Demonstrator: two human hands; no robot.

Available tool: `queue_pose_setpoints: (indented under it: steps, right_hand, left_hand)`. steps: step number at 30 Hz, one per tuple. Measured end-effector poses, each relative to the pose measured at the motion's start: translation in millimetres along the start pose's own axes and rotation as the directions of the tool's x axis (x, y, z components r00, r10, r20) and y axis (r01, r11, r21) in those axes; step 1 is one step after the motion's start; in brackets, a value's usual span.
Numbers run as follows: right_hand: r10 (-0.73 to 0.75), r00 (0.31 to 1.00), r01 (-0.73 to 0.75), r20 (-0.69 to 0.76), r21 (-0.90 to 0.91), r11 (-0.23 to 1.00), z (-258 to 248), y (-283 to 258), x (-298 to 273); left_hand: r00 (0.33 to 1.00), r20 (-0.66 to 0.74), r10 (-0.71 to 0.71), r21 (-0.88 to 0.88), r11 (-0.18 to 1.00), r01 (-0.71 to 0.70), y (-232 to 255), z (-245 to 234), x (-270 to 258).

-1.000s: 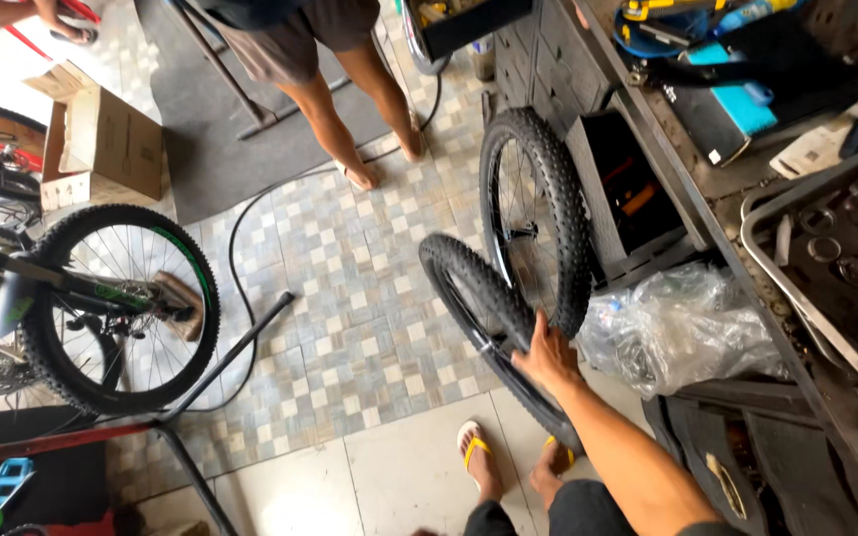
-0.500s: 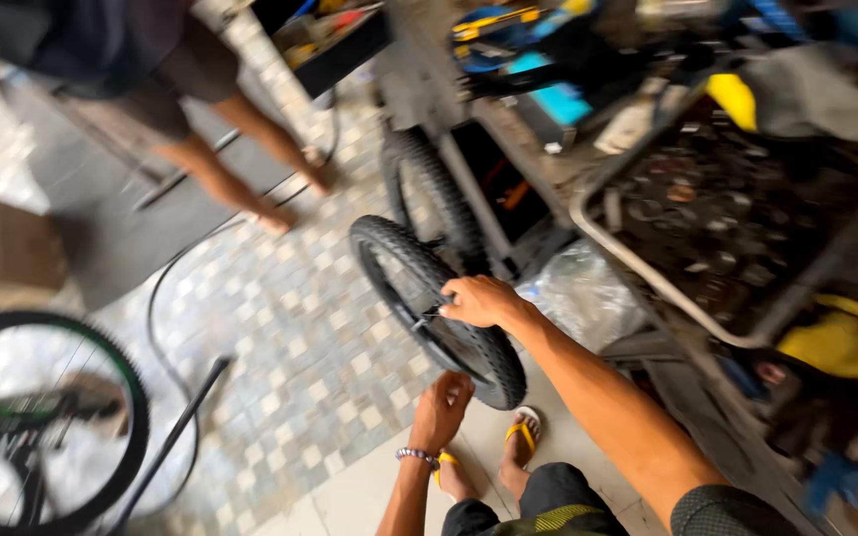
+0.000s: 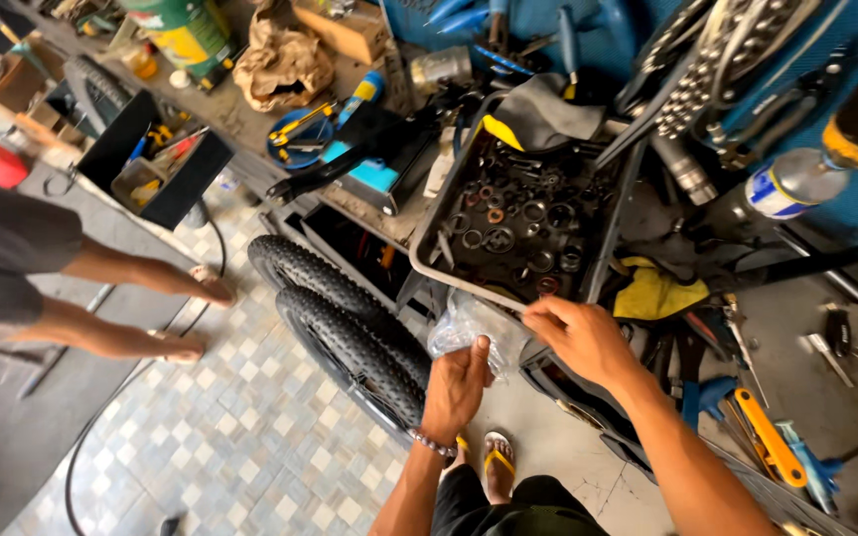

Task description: The person cleans bicycle hub components and bearings with a cloth and a small tool at a workbench.

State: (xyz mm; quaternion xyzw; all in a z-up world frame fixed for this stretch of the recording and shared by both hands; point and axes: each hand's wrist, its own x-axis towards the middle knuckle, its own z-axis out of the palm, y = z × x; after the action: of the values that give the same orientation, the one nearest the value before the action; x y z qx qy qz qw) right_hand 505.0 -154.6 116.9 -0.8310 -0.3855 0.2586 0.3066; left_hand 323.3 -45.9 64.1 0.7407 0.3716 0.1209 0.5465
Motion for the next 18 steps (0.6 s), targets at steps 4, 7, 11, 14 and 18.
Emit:
queue_pose_setpoints:
  steps: [4, 7, 11, 14, 18]
  right_hand:
    - [0.207, 0.974, -0.218, -0.088, -0.134, 0.967, -17, 43, -17]
    - [0.192, 0.946, -0.166, -0.261, 0.119, 0.979, -20, 62, -24]
    - [0.038, 0.92, -0.002, -0.39, 0.092, 0.996, -23, 72, -35]
    - [0.115, 0.913, -0.091, -0.392, 0.078, 0.993, -31, 75, -37]
    - [0.081, 0.888, -0.07, -0.453, 0.042, 0.997, -53, 81, -34]
  left_hand:
    - [0.985, 0.173, 0.002, -0.025, 1.0, 0.003, 12, 6, 6]
    - [0.975, 0.215, 0.051, 0.048, 0.997, -0.063, 13, 2, 5]
    - [0.951, 0.136, 0.276, -0.018, 0.961, -0.277, 18, -8, 14]
    - [0.959, 0.136, 0.25, -0.051, 0.968, -0.245, 42, -13, 24]
    - [0.922, 0.04, 0.384, 0.083, 0.919, -0.386, 73, 1, 49]
